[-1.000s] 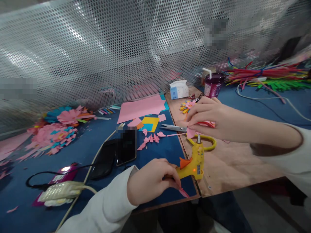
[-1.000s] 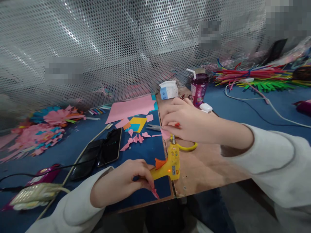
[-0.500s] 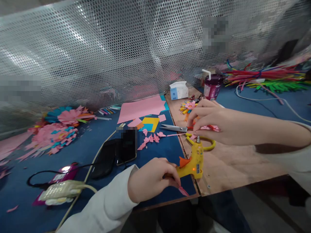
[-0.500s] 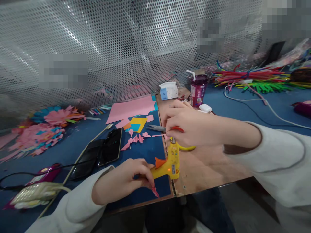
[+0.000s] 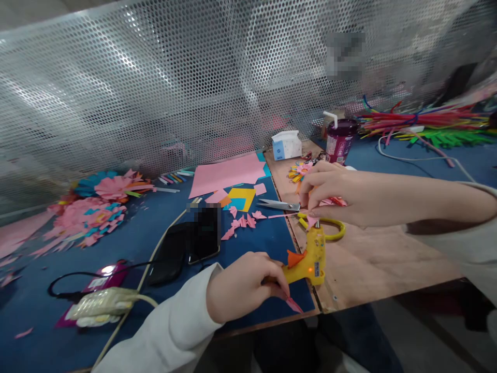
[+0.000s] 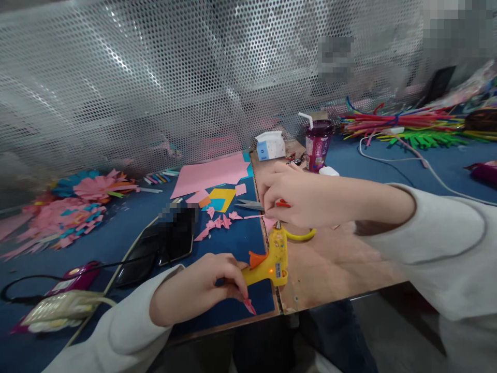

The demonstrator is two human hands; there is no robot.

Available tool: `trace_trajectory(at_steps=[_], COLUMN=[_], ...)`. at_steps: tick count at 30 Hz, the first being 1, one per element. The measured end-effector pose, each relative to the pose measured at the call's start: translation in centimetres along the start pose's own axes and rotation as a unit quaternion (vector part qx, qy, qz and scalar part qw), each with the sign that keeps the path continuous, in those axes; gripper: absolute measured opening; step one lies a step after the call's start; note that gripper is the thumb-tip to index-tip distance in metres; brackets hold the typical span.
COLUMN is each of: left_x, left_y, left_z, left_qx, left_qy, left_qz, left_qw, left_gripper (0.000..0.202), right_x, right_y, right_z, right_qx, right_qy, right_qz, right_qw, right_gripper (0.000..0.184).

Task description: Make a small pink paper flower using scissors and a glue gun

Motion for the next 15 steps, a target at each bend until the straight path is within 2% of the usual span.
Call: trace_trajectory(at_steps=[3, 9, 15], left_x=[-0.01, 0.03, 0.08], left_y=[-0.02, -0.08, -0.01], left_z=[-0.02, -0.01, 0.1], left_qx=[-0.001, 0.0, -0.006], left_qy=[0.001, -0.002, 0.008], left_qz=[0.009, 0.003, 0.003], left_qw=[1.0, 1.0, 1.0], left_gripper=[0.012, 0.012, 0.011], right_x=[-0.03, -0.1, -0.35], right_y=[-0.31, -0.51, -0.21], right_z=[0.07, -0.21, -0.35], right_qx=[0.012, 0.015, 0.02], right_qy=[0.002, 0.057, 0.091], right_qz=[-0.022, -0.112, -0.151], right_qw=[1.0, 0.992, 0.984], right_gripper=[0.031, 0.022, 0.021])
Point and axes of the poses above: each hand's wrist, its own z-axis away from the middle knuckle, its own y-axis out of the palm, x = y × z, the point moved 1 cm from there along -z, towards the middle knuckle, and after that the axes turned 3 degrees about y, right-handed, at the moved point
